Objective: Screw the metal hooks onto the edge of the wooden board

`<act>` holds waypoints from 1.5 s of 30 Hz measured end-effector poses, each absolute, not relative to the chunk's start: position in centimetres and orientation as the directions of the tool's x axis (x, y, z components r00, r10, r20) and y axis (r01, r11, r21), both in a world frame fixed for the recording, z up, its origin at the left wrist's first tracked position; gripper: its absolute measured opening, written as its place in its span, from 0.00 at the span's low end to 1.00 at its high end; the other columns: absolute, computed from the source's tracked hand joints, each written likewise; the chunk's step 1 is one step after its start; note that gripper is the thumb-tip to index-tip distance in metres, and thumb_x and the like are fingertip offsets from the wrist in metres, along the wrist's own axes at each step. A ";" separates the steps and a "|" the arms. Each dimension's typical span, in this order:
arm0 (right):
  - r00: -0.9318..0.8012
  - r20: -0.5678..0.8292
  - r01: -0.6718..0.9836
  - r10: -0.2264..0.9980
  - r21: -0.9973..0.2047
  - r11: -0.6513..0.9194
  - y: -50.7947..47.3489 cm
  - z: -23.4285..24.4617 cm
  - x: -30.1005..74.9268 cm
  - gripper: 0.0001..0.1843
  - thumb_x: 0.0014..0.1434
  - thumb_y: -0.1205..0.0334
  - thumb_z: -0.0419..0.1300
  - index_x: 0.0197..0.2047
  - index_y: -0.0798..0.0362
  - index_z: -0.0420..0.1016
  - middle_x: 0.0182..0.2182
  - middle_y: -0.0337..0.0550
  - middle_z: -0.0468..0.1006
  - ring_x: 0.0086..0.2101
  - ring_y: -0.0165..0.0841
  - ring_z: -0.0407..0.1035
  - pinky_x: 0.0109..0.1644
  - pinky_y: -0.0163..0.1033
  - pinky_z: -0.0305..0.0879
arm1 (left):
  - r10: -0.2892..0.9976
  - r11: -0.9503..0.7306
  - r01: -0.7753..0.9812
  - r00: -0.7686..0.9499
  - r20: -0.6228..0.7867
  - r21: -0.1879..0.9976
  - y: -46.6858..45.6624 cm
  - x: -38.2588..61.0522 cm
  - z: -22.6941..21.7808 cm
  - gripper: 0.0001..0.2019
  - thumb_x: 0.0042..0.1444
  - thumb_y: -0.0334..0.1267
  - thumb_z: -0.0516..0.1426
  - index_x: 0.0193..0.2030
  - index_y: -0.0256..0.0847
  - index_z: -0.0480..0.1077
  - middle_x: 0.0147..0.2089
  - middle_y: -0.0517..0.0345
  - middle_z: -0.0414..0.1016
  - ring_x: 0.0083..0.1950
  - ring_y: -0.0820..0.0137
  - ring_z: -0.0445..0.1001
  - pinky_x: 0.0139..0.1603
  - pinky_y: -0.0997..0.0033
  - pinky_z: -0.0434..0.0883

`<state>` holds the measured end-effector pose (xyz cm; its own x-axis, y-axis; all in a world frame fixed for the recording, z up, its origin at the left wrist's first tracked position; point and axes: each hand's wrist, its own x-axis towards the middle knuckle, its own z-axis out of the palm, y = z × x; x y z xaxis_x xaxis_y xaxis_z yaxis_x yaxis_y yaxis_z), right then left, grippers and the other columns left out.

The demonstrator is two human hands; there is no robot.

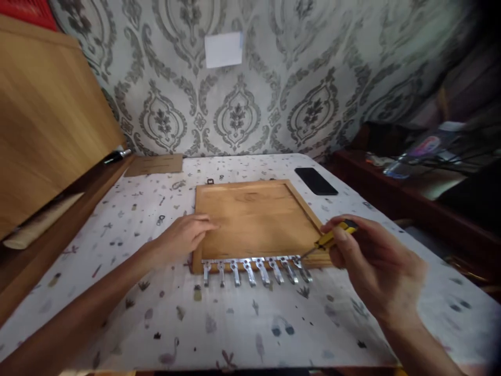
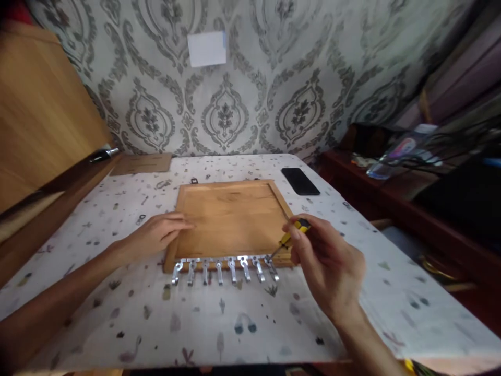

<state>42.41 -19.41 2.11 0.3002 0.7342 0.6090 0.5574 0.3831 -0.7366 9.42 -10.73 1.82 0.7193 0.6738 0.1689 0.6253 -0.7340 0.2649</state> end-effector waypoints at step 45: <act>0.320 0.603 0.520 0.731 -0.756 0.397 -19.2 1.6 43.1 0.18 0.63 0.44 0.67 0.41 0.51 0.80 0.18 0.36 0.73 0.15 0.27 0.65 0.17 0.31 0.61 | 0.967 -0.204 0.974 0.216 0.138 -0.095 -0.9 -0.2 0.2 0.13 0.58 0.29 0.53 0.39 0.41 0.79 0.42 0.48 0.82 0.48 0.58 0.78 0.48 0.67 0.71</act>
<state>43.06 -19.18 1.64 0.3196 0.7307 0.6033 0.5204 0.3967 -0.7562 -0.21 -0.85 0.22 0.2156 0.9667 0.1379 0.9744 -0.2038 -0.0948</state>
